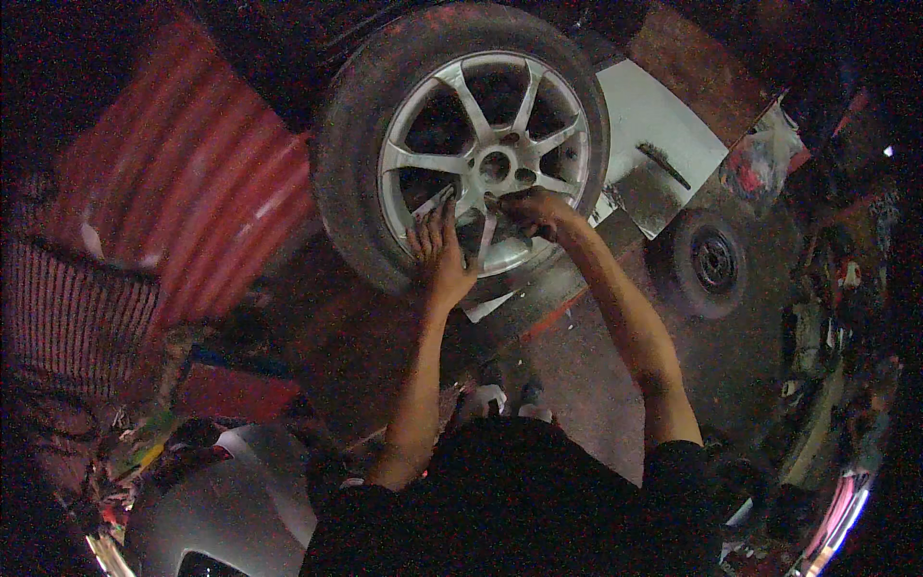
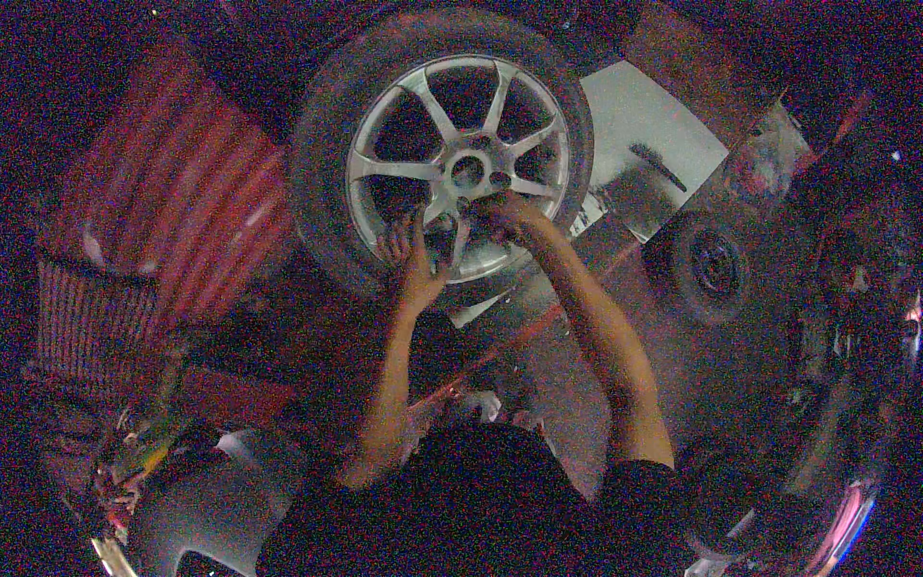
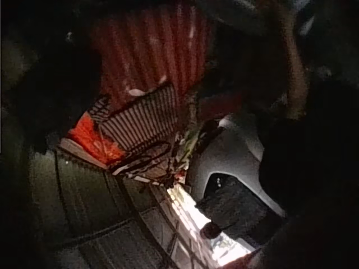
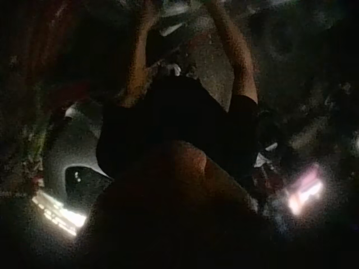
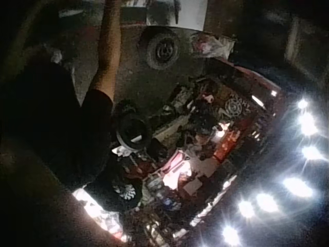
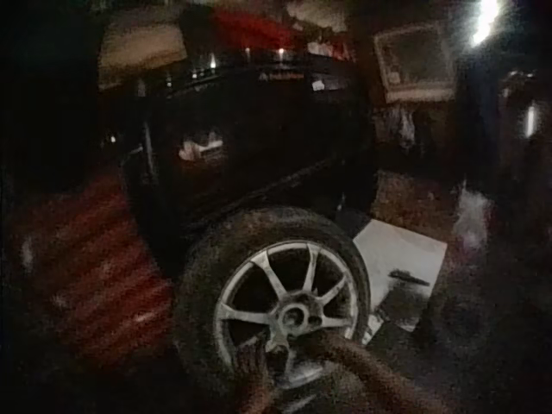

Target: The person removes a tire from a car wheel hub, places it on the floor, and then picks up a new tire with a silver rim. They mount the new tire onto the hub and begin tightening the lug nuts by hand.

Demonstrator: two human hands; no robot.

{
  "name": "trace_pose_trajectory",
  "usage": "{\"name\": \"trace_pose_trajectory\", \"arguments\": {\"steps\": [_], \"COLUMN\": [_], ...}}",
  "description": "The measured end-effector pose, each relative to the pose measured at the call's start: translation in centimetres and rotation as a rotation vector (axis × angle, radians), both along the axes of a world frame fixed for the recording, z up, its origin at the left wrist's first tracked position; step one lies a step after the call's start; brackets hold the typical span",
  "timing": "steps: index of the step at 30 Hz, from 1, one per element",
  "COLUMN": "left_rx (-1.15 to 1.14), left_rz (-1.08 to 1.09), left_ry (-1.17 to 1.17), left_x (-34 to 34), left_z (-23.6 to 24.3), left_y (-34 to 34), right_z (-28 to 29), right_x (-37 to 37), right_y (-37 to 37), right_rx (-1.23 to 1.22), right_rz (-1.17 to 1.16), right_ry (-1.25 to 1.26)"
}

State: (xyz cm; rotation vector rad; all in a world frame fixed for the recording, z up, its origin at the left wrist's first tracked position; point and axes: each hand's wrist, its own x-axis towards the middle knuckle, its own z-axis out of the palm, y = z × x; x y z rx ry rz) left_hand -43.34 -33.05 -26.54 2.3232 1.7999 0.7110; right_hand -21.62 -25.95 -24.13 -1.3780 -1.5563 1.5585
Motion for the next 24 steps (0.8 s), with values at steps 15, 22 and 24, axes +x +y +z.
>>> {"name": "trace_pose_trajectory", "arguments": {"steps": [15, 22, 24], "left_rx": [0.125, 0.171, 0.205], "left_rz": [-0.014, -0.033, -0.037], "left_ry": [-0.073, -0.081, -0.069], "left_x": [1.0, 0.5, 0.2], "left_z": [0.1, 0.4, 0.2], "left_y": [0.2, 0.1, -0.1], "right_z": [-4.9, -2.8, -1.2], "right_x": [-2.4, -1.8, -2.3], "right_y": [-1.1, -2.2, -3.0], "right_rx": [0.86, -0.457, 0.288], "right_rz": [0.046, -0.343, -0.158], "right_ry": [-0.687, 0.71, -0.313]}}
